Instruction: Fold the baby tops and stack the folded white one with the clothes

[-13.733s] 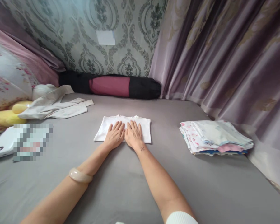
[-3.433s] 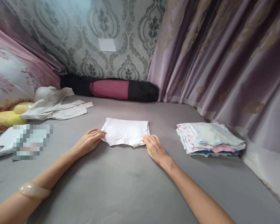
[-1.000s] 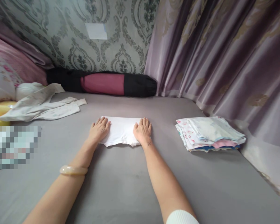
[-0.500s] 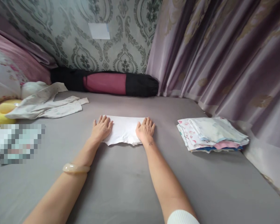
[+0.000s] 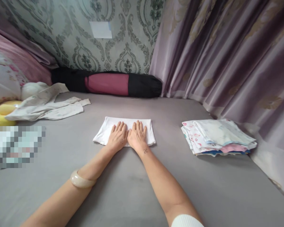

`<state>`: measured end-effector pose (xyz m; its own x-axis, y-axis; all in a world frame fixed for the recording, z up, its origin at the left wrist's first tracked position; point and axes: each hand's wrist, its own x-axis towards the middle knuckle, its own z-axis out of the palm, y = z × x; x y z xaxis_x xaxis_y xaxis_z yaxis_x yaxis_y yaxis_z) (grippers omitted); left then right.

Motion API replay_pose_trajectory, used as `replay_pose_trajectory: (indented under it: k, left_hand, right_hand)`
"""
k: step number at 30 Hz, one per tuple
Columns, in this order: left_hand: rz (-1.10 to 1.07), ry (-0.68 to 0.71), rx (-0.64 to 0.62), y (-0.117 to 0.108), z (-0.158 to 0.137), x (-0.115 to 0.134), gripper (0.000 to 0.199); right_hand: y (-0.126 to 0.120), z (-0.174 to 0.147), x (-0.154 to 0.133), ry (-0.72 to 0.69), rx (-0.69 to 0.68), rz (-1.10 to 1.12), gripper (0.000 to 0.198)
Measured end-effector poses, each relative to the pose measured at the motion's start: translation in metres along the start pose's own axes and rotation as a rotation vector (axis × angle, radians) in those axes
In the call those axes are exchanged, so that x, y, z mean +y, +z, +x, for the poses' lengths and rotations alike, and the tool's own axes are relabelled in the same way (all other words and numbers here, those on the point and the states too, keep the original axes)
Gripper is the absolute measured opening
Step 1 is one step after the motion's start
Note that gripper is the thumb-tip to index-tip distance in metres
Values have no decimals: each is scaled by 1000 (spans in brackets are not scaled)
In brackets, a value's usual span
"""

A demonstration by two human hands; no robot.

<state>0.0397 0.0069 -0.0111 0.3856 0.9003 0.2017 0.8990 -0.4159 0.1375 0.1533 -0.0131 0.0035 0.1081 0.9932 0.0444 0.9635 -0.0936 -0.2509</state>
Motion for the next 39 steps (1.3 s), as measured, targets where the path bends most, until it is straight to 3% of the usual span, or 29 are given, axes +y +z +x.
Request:
replay_pose_trajectory:
  k: [9, 14, 18, 27, 32, 39]
  left_hand:
    - [-28, 47, 34, 4, -1, -1, 44]
    - [-55, 70, 59, 2, -2, -13, 41]
    - [-13, -12, 56, -9, -10, -35, 40]
    - [-97, -193, 64, -21, -28, -75, 35]
    - [-191, -227, 70, -19, -25, -80, 32]
    - [-204, -354, 124, -20, -24, -86, 30]
  right_hand:
    - [0, -2, -1, -53, -6, 6, 55]
    - [-4, 6, 14, -30, 1, -11, 54]
    - [-7, 13, 31, 68, 78, -59, 57]
    - [-6, 16, 39, 109, -15, -67, 60]
    - [-13, 17, 31, 97, -18, -94, 56]
    - [-11, 18, -4, -69, -41, -54, 57]
